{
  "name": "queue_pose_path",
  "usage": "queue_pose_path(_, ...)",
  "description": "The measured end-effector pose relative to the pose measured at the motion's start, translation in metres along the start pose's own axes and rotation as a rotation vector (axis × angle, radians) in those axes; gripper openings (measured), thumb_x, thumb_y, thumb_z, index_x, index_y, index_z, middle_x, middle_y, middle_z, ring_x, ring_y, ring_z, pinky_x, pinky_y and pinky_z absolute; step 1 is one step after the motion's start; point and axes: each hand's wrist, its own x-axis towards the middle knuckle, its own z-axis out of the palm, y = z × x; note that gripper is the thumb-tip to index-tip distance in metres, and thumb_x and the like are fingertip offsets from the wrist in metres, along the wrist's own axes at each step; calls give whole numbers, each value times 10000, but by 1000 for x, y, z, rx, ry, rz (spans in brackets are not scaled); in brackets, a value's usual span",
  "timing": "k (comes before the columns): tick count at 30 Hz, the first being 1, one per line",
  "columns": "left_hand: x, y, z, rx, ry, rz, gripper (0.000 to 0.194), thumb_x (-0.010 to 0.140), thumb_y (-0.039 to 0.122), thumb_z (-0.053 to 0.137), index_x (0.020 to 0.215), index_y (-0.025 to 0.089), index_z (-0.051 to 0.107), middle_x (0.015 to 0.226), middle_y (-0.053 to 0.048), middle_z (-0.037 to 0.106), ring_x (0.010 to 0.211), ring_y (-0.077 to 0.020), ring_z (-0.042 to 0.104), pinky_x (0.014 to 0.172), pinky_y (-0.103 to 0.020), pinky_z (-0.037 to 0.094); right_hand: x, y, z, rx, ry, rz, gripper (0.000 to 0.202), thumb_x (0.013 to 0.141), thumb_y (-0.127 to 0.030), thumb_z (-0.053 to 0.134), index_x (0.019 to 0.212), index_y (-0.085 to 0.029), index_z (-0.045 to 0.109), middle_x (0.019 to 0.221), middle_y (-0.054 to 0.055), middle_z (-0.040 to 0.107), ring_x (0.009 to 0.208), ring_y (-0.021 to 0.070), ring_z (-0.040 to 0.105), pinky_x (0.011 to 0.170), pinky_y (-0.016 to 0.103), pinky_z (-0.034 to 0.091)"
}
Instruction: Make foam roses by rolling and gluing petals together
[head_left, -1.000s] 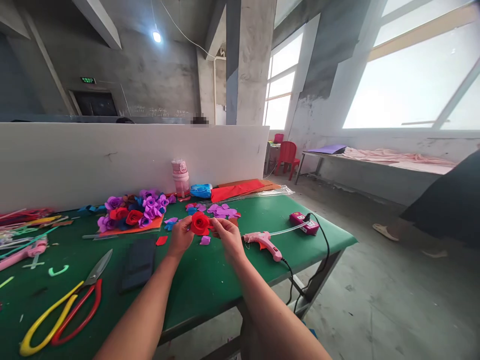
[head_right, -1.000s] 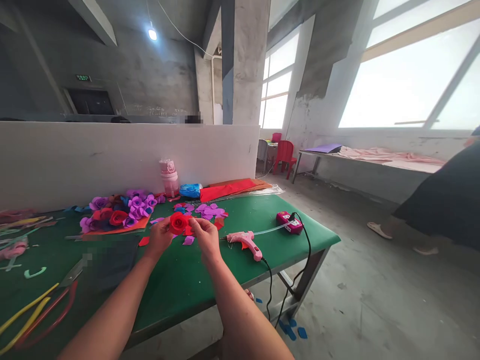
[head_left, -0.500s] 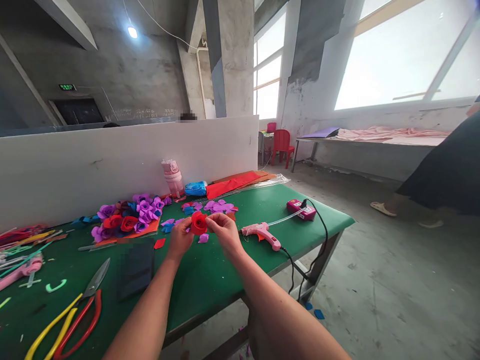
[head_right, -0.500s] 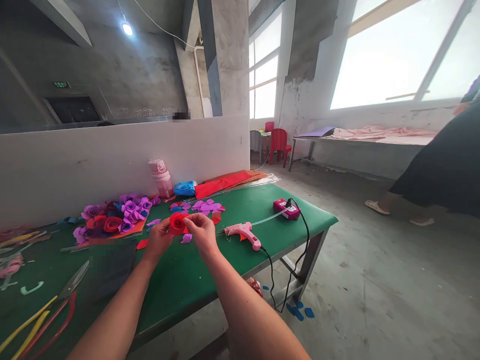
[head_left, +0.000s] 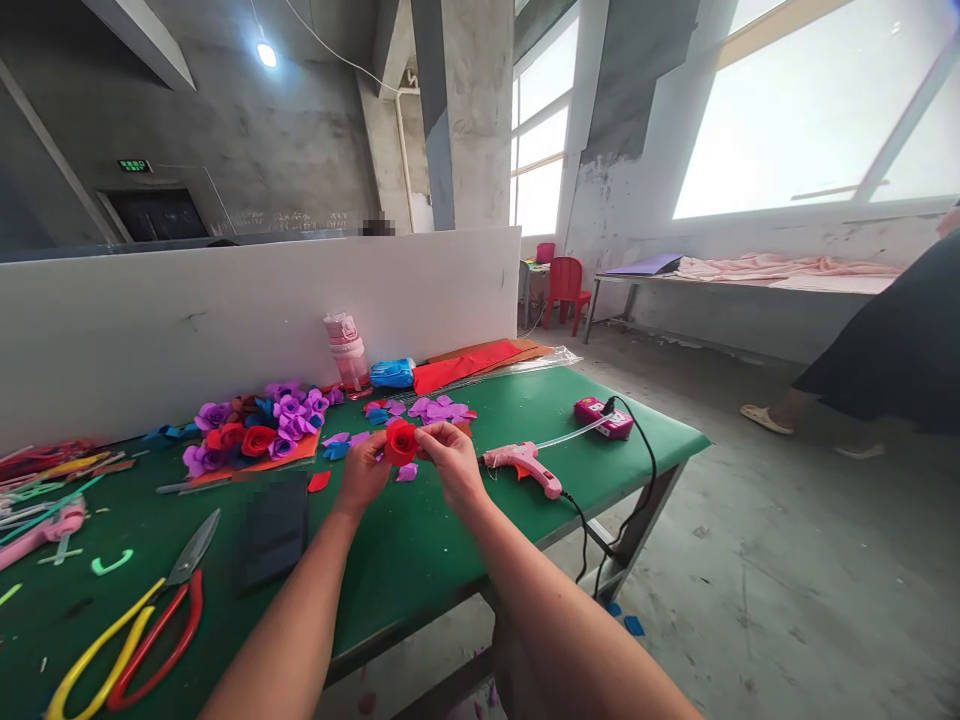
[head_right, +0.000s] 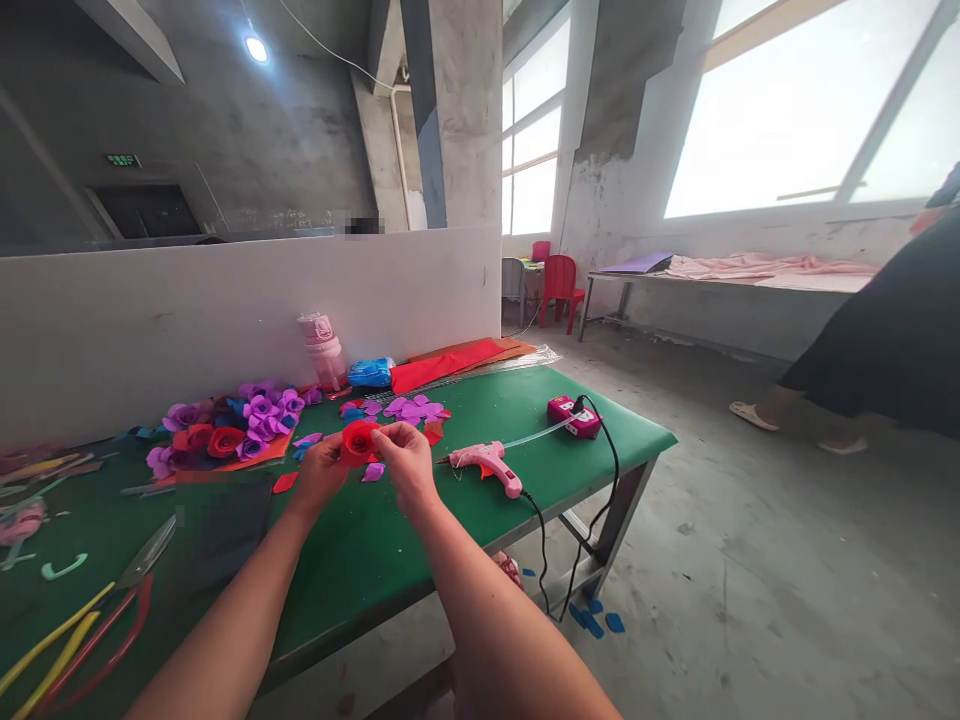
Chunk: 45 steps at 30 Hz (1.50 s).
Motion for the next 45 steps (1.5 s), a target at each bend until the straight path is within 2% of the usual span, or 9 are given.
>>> queue_pose_path(6,1,1,0,-25,3,4,258,727,307,584,915,189,717,926,-48,743,803,-205,665,692,-273,513,0,0,-1,5,-15,28,309,546,-398,755,658,-161,591,594,-25,599,541,96,544,576,241,464)
queue_pose_path(15,1,0,2,-4,3,34,235,726,293,583,892,196,718,852,-30,745,745,-183,654,677,-256,507,2,-4,-5,-11,-14,-2,351,552,-401,755,789,-180,619,666,-13,637,568,103,562,565,228,454)
queue_pose_path(21,2,-5,1,15,65,22,251,724,257,552,904,199,716,842,-11,744,748,-179,645,687,-252,498,3,-1,-7,-101,-4,-19,358,632,-505,686,691,-159,612,642,3,615,535,92,520,542,224,428)
queue_pose_path(29,0,-1,0,63,69,9,251,712,221,543,889,199,720,797,-3,736,682,-156,614,643,-233,478,1,1,-8,-262,-44,-21,290,627,-432,698,622,-158,603,517,-32,548,475,80,434,480,212,331)
queue_pose_path(38,2,-2,-2,61,30,43,239,731,220,518,866,191,714,796,-27,739,716,-183,645,668,-260,488,3,0,-9,-150,-141,113,354,564,-480,742,664,-164,617,613,-8,603,551,94,524,557,221,424)
queue_pose_path(41,2,0,-4,62,2,78,256,741,217,510,896,188,712,875,-50,742,771,-195,656,711,-268,492,4,-1,-11,-153,-111,77,377,622,-525,690,700,-160,642,644,2,617,569,95,526,572,223,421)
queue_pose_path(45,2,1,-4,71,-40,121,228,744,250,539,876,187,713,836,-57,735,774,-211,657,730,-286,498,4,-2,-12,-163,-98,-12,347,646,-501,686,659,-161,617,568,-25,566,524,84,472,544,218,383)
